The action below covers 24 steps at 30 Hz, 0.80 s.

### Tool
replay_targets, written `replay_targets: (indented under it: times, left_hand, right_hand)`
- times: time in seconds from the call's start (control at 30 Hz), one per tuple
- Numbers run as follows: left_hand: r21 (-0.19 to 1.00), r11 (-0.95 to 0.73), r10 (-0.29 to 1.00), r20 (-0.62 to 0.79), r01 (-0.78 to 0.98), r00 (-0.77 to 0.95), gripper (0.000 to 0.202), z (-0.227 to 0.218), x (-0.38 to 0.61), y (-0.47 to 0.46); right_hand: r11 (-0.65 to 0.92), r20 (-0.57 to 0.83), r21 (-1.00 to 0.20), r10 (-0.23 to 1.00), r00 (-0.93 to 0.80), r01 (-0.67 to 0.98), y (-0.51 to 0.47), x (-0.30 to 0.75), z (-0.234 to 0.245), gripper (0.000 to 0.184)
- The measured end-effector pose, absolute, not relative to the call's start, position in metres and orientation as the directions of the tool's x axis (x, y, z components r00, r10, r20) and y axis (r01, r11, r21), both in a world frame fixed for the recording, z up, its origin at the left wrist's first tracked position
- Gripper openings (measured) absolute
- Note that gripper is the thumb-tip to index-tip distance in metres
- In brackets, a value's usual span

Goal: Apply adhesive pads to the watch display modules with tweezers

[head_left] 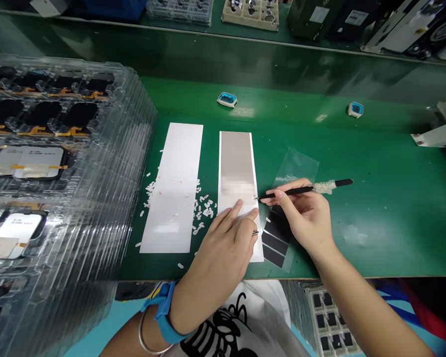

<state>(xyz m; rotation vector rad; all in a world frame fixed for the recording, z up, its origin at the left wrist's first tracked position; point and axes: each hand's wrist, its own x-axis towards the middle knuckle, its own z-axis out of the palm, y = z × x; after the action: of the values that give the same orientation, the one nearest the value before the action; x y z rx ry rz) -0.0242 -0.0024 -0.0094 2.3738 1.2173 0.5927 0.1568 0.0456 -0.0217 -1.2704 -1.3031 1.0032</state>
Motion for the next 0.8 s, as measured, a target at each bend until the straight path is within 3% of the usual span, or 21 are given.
replay_targets:
  times: [0.3, 0.43, 0.5, 0.6, 0.7, 0.8]
  left_hand:
    - [0.55, -0.503, 0.845, 0.152, 0.666, 0.513, 0.01, -0.009, -0.02, -0.003]
    - [0.681, -0.426, 0.88, 0.159, 0.595, 0.449, 0.01, -0.006, -0.021, -0.001]
    - [0.829, -0.279, 0.936, 0.12, 0.485, 0.331, 0.007, -0.004, -0.023, 0.0]
    - [0.99, 0.029, 0.976, -0.057, 0.137, 0.211, 0.011, 0.001, -0.026, 0.001]
    - [0.965, 0.2, 0.952, -0.152, -0.167, 0.266, 0.016, 0.005, -0.027, 0.003]
    - [0.941, 0.23, 0.946, -0.157, -0.247, 0.283, 0.014, 0.004, -0.026, 0.004]
  right_hand:
    - [0.154, 0.171, -0.978, 0.978, 0.12, 0.139, 0.042, 0.155, -0.017, 0.019]
    - [0.236, 0.254, -0.965, 0.951, 0.178, 0.119, 0.042, 0.159, -0.014, 0.01]
    - [0.289, 0.299, -0.954, 0.929, 0.218, 0.079, 0.041, 0.161, -0.01, 0.01]
    - [0.379, 0.377, -0.924, 0.891, 0.252, 0.045, 0.035, 0.157, -0.002, 0.013]
    - [0.416, 0.415, -0.908, 0.872, 0.259, 0.051, 0.026, 0.145, 0.007, 0.013]
    - [0.414, 0.404, -0.91, 0.881, 0.247, 0.015, 0.018, 0.132, 0.011, 0.015]
